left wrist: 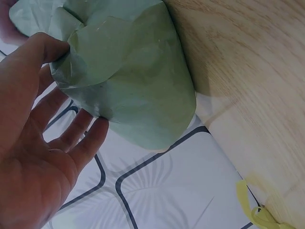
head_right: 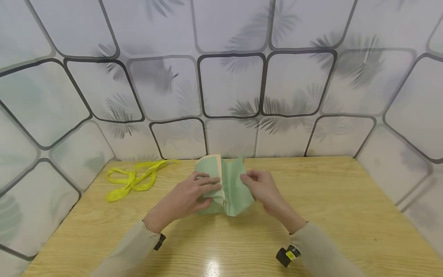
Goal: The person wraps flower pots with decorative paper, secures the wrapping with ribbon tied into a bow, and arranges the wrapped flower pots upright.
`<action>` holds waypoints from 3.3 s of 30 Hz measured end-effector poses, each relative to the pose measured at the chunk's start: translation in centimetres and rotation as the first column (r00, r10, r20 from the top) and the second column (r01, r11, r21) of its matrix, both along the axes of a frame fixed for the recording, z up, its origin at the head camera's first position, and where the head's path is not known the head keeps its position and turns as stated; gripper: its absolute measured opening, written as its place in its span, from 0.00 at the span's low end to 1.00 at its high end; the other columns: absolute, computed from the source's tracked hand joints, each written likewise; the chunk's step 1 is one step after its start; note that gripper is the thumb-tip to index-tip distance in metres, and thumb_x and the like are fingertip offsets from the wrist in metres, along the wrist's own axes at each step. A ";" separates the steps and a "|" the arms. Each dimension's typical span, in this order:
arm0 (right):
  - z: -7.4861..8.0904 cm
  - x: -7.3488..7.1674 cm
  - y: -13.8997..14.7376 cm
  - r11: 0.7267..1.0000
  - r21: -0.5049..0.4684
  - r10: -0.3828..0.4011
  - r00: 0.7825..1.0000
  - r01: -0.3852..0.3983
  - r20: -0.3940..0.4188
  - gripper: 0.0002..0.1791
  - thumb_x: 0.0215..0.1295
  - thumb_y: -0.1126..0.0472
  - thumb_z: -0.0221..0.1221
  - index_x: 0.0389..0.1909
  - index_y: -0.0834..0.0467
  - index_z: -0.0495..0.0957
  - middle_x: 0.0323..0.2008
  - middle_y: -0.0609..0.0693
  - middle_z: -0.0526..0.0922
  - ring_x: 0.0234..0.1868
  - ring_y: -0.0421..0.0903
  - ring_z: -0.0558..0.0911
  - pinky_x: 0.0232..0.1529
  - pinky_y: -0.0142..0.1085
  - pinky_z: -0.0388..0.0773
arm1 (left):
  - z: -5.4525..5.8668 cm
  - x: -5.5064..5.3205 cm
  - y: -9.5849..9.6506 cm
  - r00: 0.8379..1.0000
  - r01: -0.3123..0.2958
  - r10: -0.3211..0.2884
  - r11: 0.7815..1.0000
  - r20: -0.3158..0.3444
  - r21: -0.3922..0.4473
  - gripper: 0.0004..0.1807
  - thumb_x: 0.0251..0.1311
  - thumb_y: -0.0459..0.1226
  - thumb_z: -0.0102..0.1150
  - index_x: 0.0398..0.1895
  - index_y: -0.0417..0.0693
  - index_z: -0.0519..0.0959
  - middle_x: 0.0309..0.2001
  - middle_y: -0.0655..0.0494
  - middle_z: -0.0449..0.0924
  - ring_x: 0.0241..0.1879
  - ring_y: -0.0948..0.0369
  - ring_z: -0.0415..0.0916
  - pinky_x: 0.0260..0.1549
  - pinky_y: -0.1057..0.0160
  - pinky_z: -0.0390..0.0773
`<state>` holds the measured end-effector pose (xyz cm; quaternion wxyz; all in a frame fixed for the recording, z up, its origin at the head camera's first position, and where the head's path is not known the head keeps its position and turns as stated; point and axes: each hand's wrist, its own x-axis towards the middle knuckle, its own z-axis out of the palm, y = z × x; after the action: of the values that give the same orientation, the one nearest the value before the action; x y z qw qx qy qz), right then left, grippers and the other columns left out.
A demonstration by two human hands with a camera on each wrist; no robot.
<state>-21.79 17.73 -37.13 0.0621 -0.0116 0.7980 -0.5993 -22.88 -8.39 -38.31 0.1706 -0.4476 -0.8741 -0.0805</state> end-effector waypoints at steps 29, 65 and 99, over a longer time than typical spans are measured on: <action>0.1 0.1 -6.7 0.993 -0.112 0.045 0.998 -0.050 -0.041 0.13 0.76 0.62 0.56 0.47 0.69 0.82 0.27 0.47 0.81 0.23 0.40 0.74 0.25 0.32 0.73 | -0.6 -0.3 -1.3 0.961 -0.081 0.002 0.958 0.275 0.276 0.21 0.54 0.45 0.78 0.51 0.53 0.84 0.46 0.54 0.75 0.46 0.59 0.72 0.45 0.60 0.77; -0.4 0.6 -8.4 0.921 0.352 0.276 0.919 -0.168 -0.283 0.11 0.73 0.57 0.60 0.32 0.55 0.86 0.18 0.44 0.74 0.19 0.38 0.70 0.22 0.28 0.65 | 0.5 -3.8 -0.6 0.471 -0.565 -0.068 0.742 0.880 0.360 0.20 0.74 0.53 0.55 0.36 0.47 0.80 0.30 0.55 0.79 0.30 0.61 0.80 0.32 0.63 0.85; -3.1 -0.5 -4.5 0.831 0.527 0.485 0.694 -0.176 -0.533 0.20 0.60 0.62 0.72 0.55 0.56 0.86 0.67 0.63 0.76 0.57 0.61 0.83 0.43 0.49 0.86 | -1.0 -2.3 -1.7 0.669 -0.541 0.028 0.704 0.743 0.460 0.11 0.70 0.43 0.64 0.44 0.48 0.75 0.33 0.55 0.76 0.28 0.63 0.71 0.29 0.65 0.75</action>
<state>-22.30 13.23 -40.21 -0.1063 -0.3507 0.8657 -0.3408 -25.22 -10.12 -39.33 -0.0110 -0.1425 -0.8497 -0.5075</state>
